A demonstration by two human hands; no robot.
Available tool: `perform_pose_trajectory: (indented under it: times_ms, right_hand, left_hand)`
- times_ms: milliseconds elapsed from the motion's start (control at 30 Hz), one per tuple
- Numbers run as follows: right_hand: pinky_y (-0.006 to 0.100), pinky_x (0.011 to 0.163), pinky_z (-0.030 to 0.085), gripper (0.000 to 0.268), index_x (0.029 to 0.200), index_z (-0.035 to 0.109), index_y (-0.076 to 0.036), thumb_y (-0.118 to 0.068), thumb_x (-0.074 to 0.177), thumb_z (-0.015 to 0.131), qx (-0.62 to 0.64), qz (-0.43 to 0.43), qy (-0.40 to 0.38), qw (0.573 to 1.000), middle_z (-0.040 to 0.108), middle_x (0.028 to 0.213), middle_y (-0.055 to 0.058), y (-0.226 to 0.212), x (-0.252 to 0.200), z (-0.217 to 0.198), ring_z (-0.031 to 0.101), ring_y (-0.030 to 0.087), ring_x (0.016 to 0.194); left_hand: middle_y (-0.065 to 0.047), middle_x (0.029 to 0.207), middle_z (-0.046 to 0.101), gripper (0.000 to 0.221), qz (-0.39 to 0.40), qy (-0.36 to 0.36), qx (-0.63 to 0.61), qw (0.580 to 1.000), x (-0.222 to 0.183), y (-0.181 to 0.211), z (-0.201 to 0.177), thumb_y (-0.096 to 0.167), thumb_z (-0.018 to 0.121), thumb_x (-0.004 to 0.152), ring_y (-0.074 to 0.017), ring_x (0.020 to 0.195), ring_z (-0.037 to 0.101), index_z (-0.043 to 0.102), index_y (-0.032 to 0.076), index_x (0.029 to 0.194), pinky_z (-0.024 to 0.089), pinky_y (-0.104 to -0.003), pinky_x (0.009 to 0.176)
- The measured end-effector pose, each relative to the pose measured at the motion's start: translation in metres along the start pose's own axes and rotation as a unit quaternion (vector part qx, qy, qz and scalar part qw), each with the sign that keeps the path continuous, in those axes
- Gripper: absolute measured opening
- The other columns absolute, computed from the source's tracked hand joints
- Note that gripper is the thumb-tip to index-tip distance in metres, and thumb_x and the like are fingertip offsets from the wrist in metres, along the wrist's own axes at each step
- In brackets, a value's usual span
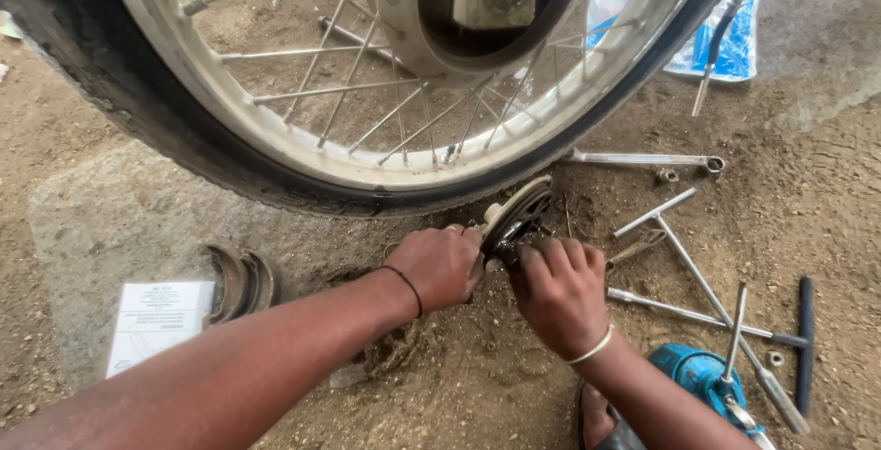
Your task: The person works on a motorcycle rear brake assembly beside the wheel, handling a brake backing plate and brake shoes on the ground. They use a socket wrench to loosen and tighten bolts on the plate, reposition the plate, and fit the curved brake shoes against it.
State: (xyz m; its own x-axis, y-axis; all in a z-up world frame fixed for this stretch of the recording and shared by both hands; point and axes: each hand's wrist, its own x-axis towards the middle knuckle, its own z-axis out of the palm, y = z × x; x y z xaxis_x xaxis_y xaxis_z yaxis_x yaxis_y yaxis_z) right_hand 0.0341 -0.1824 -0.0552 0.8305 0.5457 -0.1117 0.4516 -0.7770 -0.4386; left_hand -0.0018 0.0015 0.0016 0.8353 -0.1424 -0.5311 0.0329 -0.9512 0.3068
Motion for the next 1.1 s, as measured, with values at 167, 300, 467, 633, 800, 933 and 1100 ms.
perform_pose_trajectory:
  times_ms: [167,300,467,633,800,933,1100]
  right_hand:
    - [0.034,0.067,0.045,0.038,0.082,0.067,-0.006,-0.041,0.092,0.057,0.291,0.189,-0.092,0.933,0.062,0.073,0.007,-0.010,0.004,-0.022,0.051,0.019,0.068]
    - [0.030,0.066,0.046,0.051,0.087,0.068,0.000,-0.045,0.100,0.047,0.507,0.360,-0.199,0.757,0.070,0.082,0.013,0.001,0.002,-0.007,0.054,0.019,0.068]
    - [0.031,0.058,0.050,0.038,0.091,0.072,-0.001,-0.037,0.091,0.059,0.295,0.228,-0.148,0.916,0.070,0.081,0.011,-0.004,-0.003,-0.015,0.057,0.018,0.062]
    - [0.033,0.056,0.048,0.033,0.092,0.072,0.000,-0.031,0.081,0.076,0.053,0.013,0.038,0.998,0.068,0.074,0.011,-0.002,-0.016,-0.011,0.057,0.021,0.063]
    - [0.035,0.061,0.046,0.034,0.090,0.070,0.002,-0.030,0.082,0.076,-0.025,-0.153,0.164,0.974,0.070,0.079,0.013,0.003,-0.014,-0.009,0.060,0.022,0.068]
    - [0.035,0.061,0.046,0.034,0.089,0.070,0.002,-0.030,0.081,0.077,-0.019,-0.147,0.155,0.977,0.070,0.079,0.013,0.005,-0.013,-0.005,0.060,0.022,0.067]
    - [0.036,0.062,0.045,0.031,0.088,0.070,0.000,-0.028,0.078,0.078,-0.001,-0.159,0.185,0.970,0.071,0.079,0.012,0.006,-0.012,-0.006,0.060,0.021,0.068]
  left_hand:
    - [-0.016,0.094,0.064,0.032,0.000,-0.002,0.000,1.000,0.001,0.000,0.002,0.031,0.056,0.098,-0.0271,0.078,0.067,0.057,0.001,0.109,0.057,-0.041,0.067]
    - [-0.015,0.092,0.062,0.033,-0.008,-0.018,-0.012,1.000,0.000,0.005,-0.002,0.029,0.054,0.099,-0.0252,0.073,0.068,0.054,0.000,0.114,0.059,-0.039,0.059]
    - [-0.014,0.087,0.059,0.034,0.014,-0.005,0.003,1.000,0.003,0.002,0.000,0.033,0.055,0.098,-0.0223,0.067,0.061,0.056,0.000,0.109,0.055,-0.035,0.054]
    - [-0.012,0.083,0.059,0.034,0.013,-0.046,-0.002,0.999,0.003,0.007,-0.002,0.034,0.050,0.101,-0.0187,0.064,0.060,0.056,0.001,0.109,0.055,-0.032,0.051]
    - [-0.013,0.084,0.061,0.038,0.010,-0.021,-0.003,1.000,0.003,0.006,0.000,0.037,0.050,0.101,-0.0198,0.065,0.061,0.056,0.000,0.109,0.054,-0.033,0.054]
    - [-0.014,0.085,0.061,0.038,0.007,-0.021,0.002,1.000,0.002,0.005,0.000,0.036,0.050,0.101,-0.0210,0.066,0.062,0.057,-0.001,0.109,0.055,-0.034,0.055]
    - [-0.013,0.084,0.060,0.028,0.013,-0.027,-0.010,1.000,0.007,0.006,0.003,0.027,0.054,0.098,-0.0198,0.068,0.062,0.057,0.000,0.106,0.057,-0.034,0.056]
